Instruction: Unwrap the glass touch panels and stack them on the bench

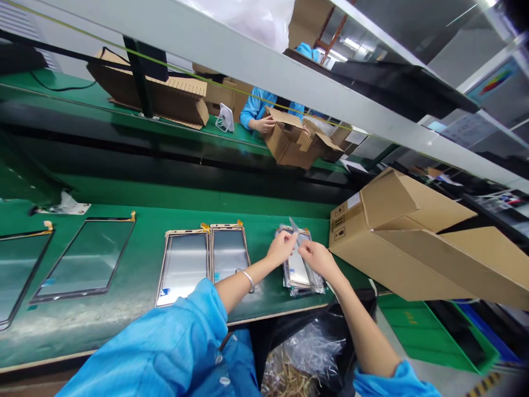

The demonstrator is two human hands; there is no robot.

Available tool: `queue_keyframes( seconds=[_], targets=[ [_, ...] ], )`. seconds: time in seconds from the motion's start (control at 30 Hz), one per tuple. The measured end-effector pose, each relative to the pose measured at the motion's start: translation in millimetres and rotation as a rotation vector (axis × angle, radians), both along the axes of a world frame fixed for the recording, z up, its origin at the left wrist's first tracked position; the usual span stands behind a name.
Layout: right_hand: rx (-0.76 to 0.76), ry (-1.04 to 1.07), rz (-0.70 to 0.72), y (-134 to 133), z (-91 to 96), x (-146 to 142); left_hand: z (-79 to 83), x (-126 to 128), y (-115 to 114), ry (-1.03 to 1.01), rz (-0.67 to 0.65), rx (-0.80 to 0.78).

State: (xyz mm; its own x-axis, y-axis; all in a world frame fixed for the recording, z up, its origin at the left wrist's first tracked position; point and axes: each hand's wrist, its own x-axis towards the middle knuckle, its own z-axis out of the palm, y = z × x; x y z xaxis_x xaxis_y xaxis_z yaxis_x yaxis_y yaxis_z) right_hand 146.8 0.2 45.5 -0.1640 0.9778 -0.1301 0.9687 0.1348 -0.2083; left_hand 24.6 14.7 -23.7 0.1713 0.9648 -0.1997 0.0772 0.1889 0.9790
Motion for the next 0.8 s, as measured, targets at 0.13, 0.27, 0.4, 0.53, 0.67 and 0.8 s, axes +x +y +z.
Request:
queue_keyframes(
  seconds=[0.13, 0.27, 0.4, 0.53, 0.67, 0.8],
  targets=[
    [0.011, 0.174, 0.036, 0, -3.1, 2, 9.4, 11, 13, -0.079, -0.005, -0.053],
    [0.012, 0.338, 0.042, 5, 2.8, 15, 17.8, 18, 17, -0.134, -0.021, -0.072],
    [0.002, 0.458, 0.024, 11, 12.6, 27, 26.1, 26, 22, -0.164, -0.034, -0.079],
    [-0.003, 0.496, 0.012, 18, 18.6, 31, 32.4, 30, 27, -0.170, -0.042, -0.092],
    [0.008, 0.471, 0.005, 26, 21.4, 30, 36.5, 32, 28, -0.169, -0.049, -0.112],
    [0.041, 0.384, -0.021, 39, 22.4, 29, 37.3, 34, 30, -0.163, -0.053, -0.121]
  ],
)
